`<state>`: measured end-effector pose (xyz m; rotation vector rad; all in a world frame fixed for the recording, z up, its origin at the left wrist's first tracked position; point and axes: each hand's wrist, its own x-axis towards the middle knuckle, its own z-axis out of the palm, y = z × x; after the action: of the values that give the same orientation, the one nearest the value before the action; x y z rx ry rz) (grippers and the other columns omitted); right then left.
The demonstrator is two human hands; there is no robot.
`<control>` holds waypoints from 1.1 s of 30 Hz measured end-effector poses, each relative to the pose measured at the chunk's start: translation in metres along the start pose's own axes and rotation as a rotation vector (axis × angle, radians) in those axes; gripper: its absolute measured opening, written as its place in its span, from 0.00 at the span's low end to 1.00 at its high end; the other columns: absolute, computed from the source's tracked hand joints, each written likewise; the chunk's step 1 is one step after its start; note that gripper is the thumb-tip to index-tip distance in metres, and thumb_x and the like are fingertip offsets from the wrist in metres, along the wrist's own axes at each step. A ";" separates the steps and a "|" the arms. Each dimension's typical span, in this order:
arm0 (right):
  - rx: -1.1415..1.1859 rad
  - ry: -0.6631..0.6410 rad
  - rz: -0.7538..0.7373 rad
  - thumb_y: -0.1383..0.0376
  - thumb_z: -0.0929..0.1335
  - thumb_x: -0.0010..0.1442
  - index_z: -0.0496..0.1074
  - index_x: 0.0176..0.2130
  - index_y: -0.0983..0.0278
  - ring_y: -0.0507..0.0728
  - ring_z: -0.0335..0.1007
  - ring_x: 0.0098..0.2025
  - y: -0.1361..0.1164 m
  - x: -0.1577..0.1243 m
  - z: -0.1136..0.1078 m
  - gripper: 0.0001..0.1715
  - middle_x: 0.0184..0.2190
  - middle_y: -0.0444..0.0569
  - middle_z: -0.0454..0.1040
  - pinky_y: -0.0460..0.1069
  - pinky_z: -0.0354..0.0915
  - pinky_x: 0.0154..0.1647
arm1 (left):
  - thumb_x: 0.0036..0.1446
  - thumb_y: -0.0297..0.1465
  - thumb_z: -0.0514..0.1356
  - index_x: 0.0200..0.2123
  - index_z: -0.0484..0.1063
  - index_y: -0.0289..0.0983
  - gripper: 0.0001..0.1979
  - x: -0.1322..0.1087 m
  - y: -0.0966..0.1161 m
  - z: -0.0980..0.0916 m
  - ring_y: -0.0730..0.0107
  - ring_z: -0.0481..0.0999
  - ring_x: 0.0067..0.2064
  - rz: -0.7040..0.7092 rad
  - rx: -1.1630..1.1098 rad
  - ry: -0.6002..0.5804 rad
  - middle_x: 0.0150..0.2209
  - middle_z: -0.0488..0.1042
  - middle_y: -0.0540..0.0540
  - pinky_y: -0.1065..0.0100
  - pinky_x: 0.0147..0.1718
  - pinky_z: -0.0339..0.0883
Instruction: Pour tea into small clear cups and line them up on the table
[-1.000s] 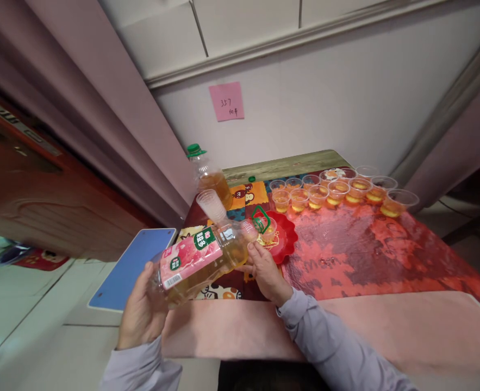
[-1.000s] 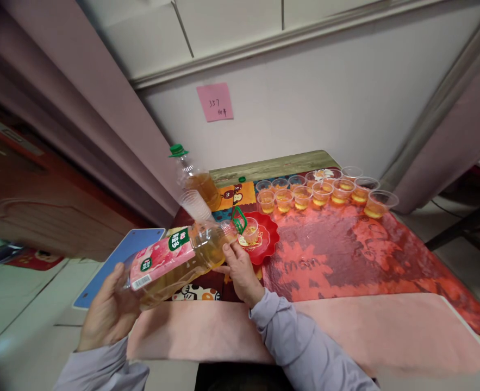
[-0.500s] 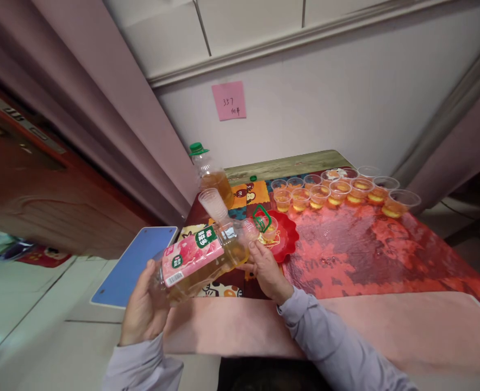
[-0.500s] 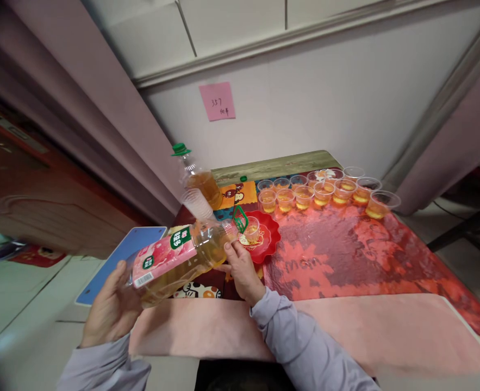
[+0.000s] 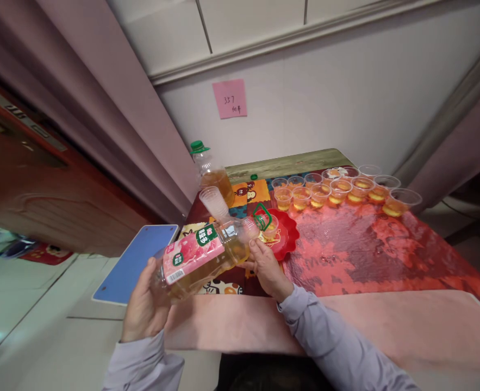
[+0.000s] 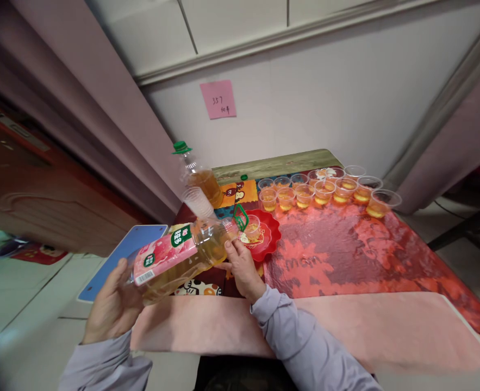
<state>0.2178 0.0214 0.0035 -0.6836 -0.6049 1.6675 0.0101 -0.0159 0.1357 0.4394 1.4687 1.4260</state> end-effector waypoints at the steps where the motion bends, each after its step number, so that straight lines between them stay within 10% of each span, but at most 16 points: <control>1: 0.003 0.000 0.003 0.39 0.75 0.61 0.77 0.55 0.56 0.62 0.79 0.59 0.000 0.000 0.000 0.33 0.58 0.49 0.81 0.53 0.81 0.44 | 0.60 0.43 0.69 0.55 0.82 0.36 0.24 0.000 0.000 0.000 0.37 0.86 0.52 0.002 0.001 0.002 0.45 0.88 0.37 0.49 0.46 0.84; 33: 0.027 0.010 0.013 0.38 0.77 0.58 0.78 0.55 0.56 0.61 0.80 0.53 -0.005 -0.001 0.001 0.36 0.55 0.49 0.82 0.53 0.81 0.44 | 0.59 0.43 0.71 0.52 0.83 0.36 0.23 0.002 -0.004 0.001 0.37 0.84 0.55 0.014 -0.035 -0.036 0.48 0.87 0.37 0.49 0.50 0.83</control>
<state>0.2207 0.0215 0.0074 -0.6775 -0.5706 1.6808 0.0118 -0.0147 0.1321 0.4524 1.4118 1.4457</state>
